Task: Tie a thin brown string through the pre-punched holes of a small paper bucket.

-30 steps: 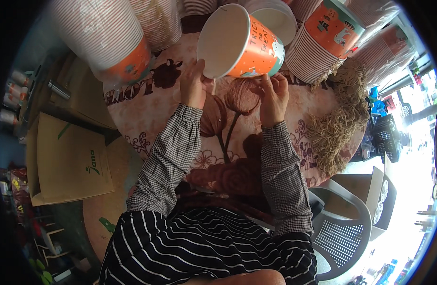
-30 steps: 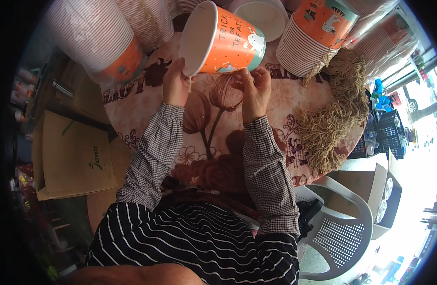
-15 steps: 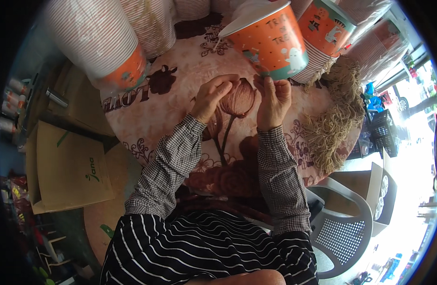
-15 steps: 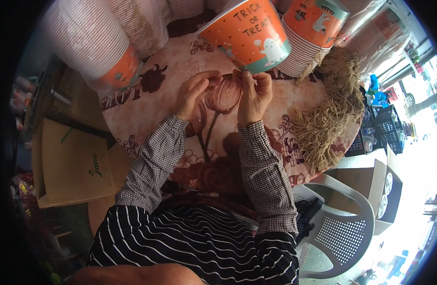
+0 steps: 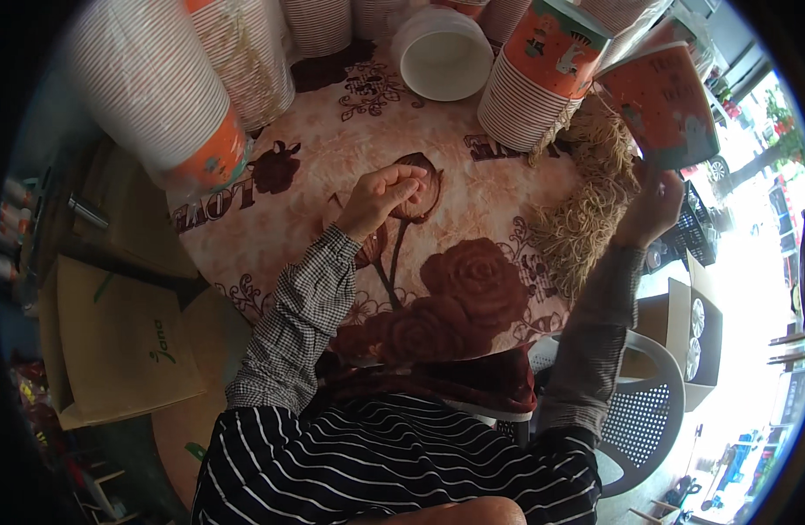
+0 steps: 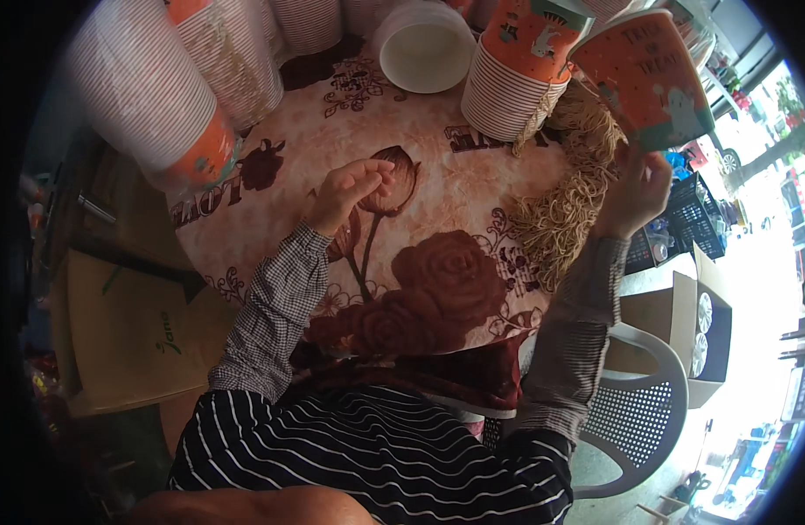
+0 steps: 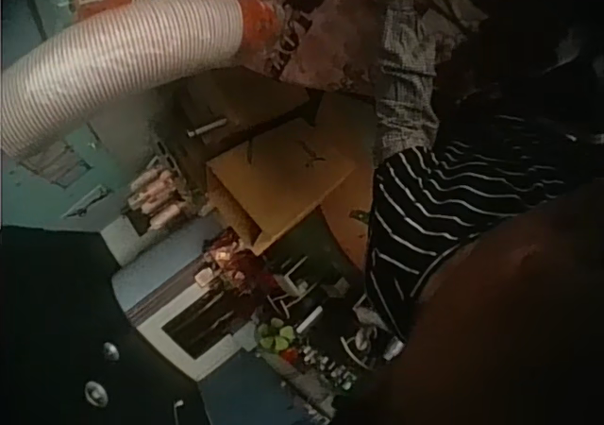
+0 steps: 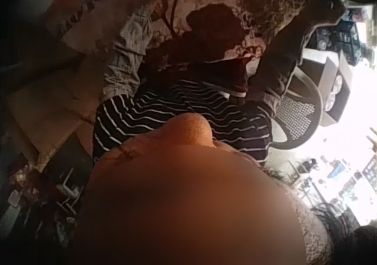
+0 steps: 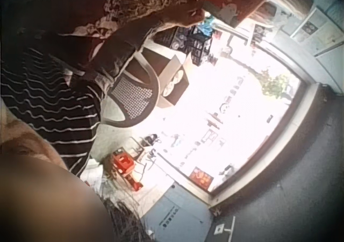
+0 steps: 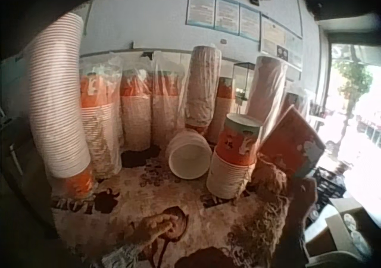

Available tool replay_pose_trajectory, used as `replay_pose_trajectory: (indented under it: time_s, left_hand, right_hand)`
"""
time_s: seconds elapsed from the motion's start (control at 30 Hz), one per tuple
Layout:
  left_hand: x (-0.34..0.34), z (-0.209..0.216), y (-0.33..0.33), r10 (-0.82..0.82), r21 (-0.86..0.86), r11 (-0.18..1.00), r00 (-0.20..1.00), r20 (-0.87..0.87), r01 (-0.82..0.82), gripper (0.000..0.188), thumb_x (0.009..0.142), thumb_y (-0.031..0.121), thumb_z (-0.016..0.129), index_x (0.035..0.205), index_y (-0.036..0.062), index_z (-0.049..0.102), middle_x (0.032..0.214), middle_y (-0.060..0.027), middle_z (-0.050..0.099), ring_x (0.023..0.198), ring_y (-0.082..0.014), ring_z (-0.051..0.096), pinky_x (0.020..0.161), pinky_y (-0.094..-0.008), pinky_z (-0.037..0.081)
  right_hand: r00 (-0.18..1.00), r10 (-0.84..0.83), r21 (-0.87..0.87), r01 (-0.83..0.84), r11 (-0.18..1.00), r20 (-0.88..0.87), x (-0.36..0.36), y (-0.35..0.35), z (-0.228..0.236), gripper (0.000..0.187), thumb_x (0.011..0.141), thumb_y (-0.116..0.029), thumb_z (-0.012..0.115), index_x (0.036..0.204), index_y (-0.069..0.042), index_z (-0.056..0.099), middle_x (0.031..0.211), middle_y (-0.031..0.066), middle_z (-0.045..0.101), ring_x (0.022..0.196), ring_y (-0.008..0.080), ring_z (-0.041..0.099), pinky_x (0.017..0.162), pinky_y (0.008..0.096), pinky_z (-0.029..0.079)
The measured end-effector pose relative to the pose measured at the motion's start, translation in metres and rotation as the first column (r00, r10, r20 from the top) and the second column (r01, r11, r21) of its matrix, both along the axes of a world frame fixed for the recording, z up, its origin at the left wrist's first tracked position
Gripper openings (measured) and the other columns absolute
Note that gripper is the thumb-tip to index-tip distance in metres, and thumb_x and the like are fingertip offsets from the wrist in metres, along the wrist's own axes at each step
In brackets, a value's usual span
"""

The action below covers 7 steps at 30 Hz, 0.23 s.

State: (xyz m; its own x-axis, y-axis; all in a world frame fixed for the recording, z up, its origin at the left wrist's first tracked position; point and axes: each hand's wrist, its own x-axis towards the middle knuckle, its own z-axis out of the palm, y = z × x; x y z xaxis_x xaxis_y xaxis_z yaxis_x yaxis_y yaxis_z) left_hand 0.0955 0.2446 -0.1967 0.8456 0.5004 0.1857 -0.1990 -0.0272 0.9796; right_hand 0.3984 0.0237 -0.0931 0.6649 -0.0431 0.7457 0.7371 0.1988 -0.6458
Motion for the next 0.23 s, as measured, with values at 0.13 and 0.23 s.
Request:
replay_pose_trajectory:
  time_s: [0.13,0.23]
  left_hand:
    - [0.002,-0.005,0.002,-0.031,0.011,0.999,1.0,-0.007,0.031,0.036,0.095,0.023,0.054,0.119,-0.0037,0.054,0.101,-0.0081,0.063,0.087,-0.0128,0.06,0.08,-0.0256,0.05]
    - [-0.002,-0.003,0.004,-0.016,0.04,0.999,0.999,-0.036,0.018,0.038,0.094,0.024,0.056,0.12,-0.0037,0.054,0.102,-0.0089,0.063,0.089,-0.0135,0.06,0.082,-0.0271,0.05]
  right_hand:
    - [0.992,-0.014,-0.244,0.044,0.969,0.124,0.037,0.006,0.052,0.018,0.089,-0.013,0.064,0.098,0.001,0.059,0.084,0.0102,0.066,0.076,0.0142,0.065,0.067,0.0251,0.051]
    - [0.93,-0.036,-0.55,0.247,0.798,0.366,0.058,0.025,0.098,0.024,0.088,-0.024,0.064,0.105,-0.008,0.062,0.091,0.0081,0.069,0.084,0.0246,0.067,0.075,0.0344,0.051]
